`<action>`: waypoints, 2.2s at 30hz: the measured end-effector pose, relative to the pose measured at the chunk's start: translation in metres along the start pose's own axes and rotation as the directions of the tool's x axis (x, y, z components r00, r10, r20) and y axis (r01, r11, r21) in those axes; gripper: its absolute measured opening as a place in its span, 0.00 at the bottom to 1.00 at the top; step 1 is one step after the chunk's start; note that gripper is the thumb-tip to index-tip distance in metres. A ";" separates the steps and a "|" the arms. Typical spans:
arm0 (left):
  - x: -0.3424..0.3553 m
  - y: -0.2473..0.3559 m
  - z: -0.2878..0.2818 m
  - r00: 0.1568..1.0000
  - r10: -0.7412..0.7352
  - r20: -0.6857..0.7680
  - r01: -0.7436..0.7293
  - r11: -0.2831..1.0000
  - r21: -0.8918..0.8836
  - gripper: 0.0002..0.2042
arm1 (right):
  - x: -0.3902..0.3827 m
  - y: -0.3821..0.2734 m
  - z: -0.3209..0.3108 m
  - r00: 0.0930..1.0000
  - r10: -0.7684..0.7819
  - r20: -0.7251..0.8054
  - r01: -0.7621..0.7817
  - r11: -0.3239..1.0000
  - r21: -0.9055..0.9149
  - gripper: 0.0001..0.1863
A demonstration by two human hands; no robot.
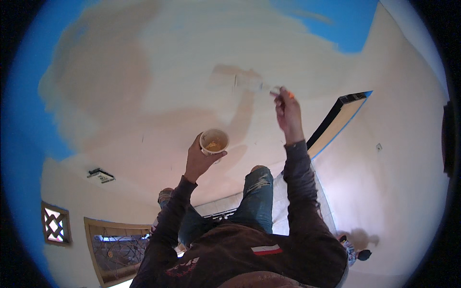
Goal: The person paints a ceiling with white paint using a brush and a small container. They repeatedly dip the brush into the container and apply paint to the ceiling surface, working across different sections.
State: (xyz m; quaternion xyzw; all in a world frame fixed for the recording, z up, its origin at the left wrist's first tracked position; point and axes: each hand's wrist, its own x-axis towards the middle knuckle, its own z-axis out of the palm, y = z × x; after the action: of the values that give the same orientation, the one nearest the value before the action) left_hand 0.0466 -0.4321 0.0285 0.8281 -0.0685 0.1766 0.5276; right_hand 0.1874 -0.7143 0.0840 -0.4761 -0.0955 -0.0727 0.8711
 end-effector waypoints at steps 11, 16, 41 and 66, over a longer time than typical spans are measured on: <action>-0.057 -0.035 0.005 0.989 -0.061 0.136 0.064 0.998 -0.017 0.39 | 0.144 -0.143 0.019 0.830 -0.540 0.139 0.541 0.840 0.032 0.15; -0.072 -0.041 0.004 0.985 -0.120 0.126 0.126 0.991 -0.035 0.39 | 0.179 -0.162 0.026 0.808 -0.544 0.225 0.564 0.826 -0.027 0.17; -0.084 -0.047 0.009 0.982 -0.143 0.125 0.155 0.984 -0.091 0.37 | 0.177 -0.148 0.058 0.758 -0.580 0.299 0.640 0.750 -0.167 0.17; -0.095 -0.060 0.005 0.981 -0.158 0.117 0.167 0.983 -0.073 0.38 | 0.191 -0.155 0.043 0.801 -0.566 0.196 0.598 0.767 -0.232 0.19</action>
State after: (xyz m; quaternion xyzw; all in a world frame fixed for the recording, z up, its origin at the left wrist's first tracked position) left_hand -0.0222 -0.4172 -0.0592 0.8169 -0.0371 0.0838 0.5695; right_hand 0.3348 -0.7680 0.2783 -0.5455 -0.2767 -0.3248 0.7214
